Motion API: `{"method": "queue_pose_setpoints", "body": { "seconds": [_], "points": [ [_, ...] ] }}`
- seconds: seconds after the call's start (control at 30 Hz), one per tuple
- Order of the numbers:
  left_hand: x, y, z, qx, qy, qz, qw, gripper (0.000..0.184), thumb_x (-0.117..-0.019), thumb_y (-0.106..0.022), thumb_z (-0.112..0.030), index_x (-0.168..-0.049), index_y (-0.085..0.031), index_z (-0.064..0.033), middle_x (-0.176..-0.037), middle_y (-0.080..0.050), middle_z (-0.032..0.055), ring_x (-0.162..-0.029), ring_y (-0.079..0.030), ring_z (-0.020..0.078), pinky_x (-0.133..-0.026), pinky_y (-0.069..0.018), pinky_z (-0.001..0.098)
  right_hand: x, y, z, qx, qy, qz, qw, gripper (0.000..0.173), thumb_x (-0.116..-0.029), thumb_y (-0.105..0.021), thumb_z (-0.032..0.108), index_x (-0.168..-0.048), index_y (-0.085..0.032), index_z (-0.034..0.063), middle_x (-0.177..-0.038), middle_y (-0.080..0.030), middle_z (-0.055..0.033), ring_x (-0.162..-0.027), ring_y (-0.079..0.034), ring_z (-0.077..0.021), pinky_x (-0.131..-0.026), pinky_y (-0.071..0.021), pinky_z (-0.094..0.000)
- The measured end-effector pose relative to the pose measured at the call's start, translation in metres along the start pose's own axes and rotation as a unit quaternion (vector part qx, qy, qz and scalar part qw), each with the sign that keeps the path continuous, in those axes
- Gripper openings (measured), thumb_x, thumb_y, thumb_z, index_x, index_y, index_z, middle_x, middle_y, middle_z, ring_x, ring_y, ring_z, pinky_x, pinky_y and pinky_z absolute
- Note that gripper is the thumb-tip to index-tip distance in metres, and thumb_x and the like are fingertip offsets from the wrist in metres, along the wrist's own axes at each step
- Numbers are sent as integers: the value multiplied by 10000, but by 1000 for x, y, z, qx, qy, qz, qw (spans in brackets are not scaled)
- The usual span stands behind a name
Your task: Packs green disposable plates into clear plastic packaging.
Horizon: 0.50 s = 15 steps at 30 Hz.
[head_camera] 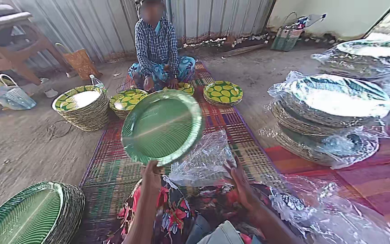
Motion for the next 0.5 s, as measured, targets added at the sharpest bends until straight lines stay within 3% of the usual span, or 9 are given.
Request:
{"method": "queue_pose_setpoints", "body": {
  "seconds": [0.03,0.07,0.1,0.17,0.2,0.27,0.33,0.4,0.5],
  "points": [
    [18,-15,8,-37,13,30,999,154,-1007,-442,40,-1155,-464,5,-843,-626,56,-718,-658,117,-686,-589,286,4,-5,9,-102,-58,16,993,953,-997,-425,590,-1631,83,92,-1661,-255,-172,-1437,-457,-254,-1047,-522,-406],
    [36,-27,16,-72,30,71,994,300,-992,-486,53,-1285,-419,46,-957,-598,90,-807,-640,128,-744,-571,296,7,-7,19,-165,-82,19,983,970,-982,-402,674,-1620,75,120,-1628,-320,-152,-1386,-515,-259,-1012,-546,-437],
    [52,-37,26,-110,40,119,986,456,-965,-520,52,-1391,-356,52,-1072,-589,112,-895,-641,120,-798,-568,288,11,-8,29,-204,-81,-10,976,938,-975,-399,707,-1600,-45,104,-1521,-456,-133,-1284,-596,-238,-957,-578,-429],
    [76,-50,43,-160,59,232,958,754,-934,-562,30,-1558,-139,41,-1333,-515,179,-1097,-618,117,-915,-547,272,18,-3,49,-247,-91,-141,954,581,-1086,-352,496,-1494,-356,82,-1282,-626,-99,-1092,-677,-177,-867,-606,-384],
    [88,-57,47,-180,63,282,940,776,-942,-562,17,-1558,-91,55,-1362,-488,192,-1130,-604,98,-936,-531,246,20,5,52,-254,-114,-198,940,433,-1107,-377,373,-1417,-444,79,-1189,-645,-85,-1020,-679,-155,-825,-598,-361],
    [100,-60,53,-228,47,396,888,738,-953,-592,-52,-1503,-139,140,-1298,-536,210,-1122,-623,87,-965,-528,235,28,31,43,-253,-153,-274,915,200,-1084,-420,201,-1203,-522,77,-962,-652,-63,-821,-679,-138,-678,-590,-320],
    [87,-56,62,-310,-21,529,790,762,-952,-628,-200,-1483,-235,180,-1357,-571,242,-1253,-593,159,-1077,-474,298,36,63,32,-266,-130,-300,907,157,-1072,-412,142,-1169,-515,72,-929,-652,-65,-793,-682,-141,-661,-596,-322],
    [66,-46,70,-449,-72,547,703,727,-953,-679,-297,-1491,-392,98,-1469,-518,261,-1399,-485,296,-1188,-358,422,47,94,25,-276,-96,-338,895,152,-1065,-398,110,-1166,-503,68,-932,-649,-67,-798,-683,-144,-670,-604,-332],
    [29,-25,83,-662,-82,435,605,840,-911,-757,-368,-1547,-365,15,-1527,-452,282,-1457,-386,433,-1215,-231,608,67,132,19,-285,-77,-400,868,156,-1062,-399,117,-1188,-486,83,-989,-629,-74,-851,-679,-159,-717,-604,-348]
  ]
}}
Point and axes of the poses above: each hand's wrist, its own x-axis away from the middle knuckle, its own y-axis out of the back of the hand, z = x × y, the point moved 1 cm from there along -x, towards the middle knuckle
